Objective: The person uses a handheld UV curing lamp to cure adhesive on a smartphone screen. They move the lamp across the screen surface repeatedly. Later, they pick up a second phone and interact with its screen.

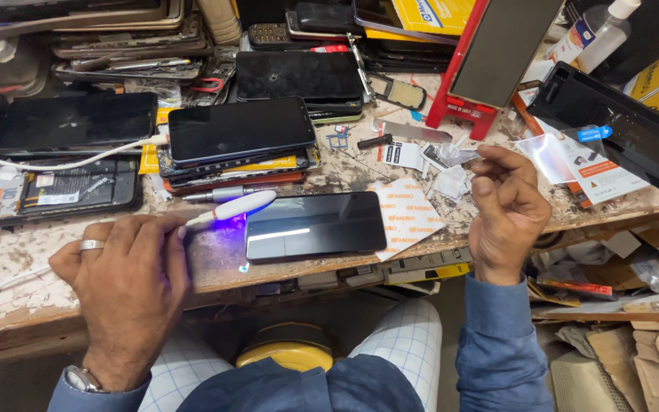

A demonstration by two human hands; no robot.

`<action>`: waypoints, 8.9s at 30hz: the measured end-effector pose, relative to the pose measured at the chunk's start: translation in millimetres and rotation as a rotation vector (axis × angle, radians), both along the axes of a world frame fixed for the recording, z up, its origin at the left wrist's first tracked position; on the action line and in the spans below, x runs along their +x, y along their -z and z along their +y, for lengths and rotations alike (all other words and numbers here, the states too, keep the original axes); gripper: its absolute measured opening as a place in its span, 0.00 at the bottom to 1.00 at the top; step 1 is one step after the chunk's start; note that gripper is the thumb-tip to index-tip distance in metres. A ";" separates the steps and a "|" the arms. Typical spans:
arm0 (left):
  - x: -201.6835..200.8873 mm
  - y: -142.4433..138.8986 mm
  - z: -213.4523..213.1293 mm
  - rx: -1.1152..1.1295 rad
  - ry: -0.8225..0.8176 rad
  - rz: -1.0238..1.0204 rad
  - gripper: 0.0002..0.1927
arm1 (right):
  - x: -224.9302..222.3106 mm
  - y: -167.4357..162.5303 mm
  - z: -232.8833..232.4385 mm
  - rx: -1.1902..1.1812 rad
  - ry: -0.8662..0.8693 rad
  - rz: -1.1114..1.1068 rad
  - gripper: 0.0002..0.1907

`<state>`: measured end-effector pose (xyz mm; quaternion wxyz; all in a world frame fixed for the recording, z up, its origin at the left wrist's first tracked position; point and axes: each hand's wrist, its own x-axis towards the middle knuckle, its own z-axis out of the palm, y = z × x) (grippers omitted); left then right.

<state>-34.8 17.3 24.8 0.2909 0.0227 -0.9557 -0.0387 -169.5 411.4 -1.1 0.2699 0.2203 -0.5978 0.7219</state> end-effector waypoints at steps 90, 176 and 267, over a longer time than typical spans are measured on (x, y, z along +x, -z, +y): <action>16.6 6.6 27.0 0.227 0.219 0.010 0.08 | -2.5 2.1 1.5 0.009 0.011 0.012 0.23; -46.8 -37.9 101.6 -0.001 0.375 0.040 0.07 | -4.1 -1.2 7.3 -0.021 -0.010 0.018 0.23; -6.2 -16.2 70.6 0.121 0.329 -0.042 0.09 | -3.1 4.9 0.1 -0.046 -0.011 0.017 0.22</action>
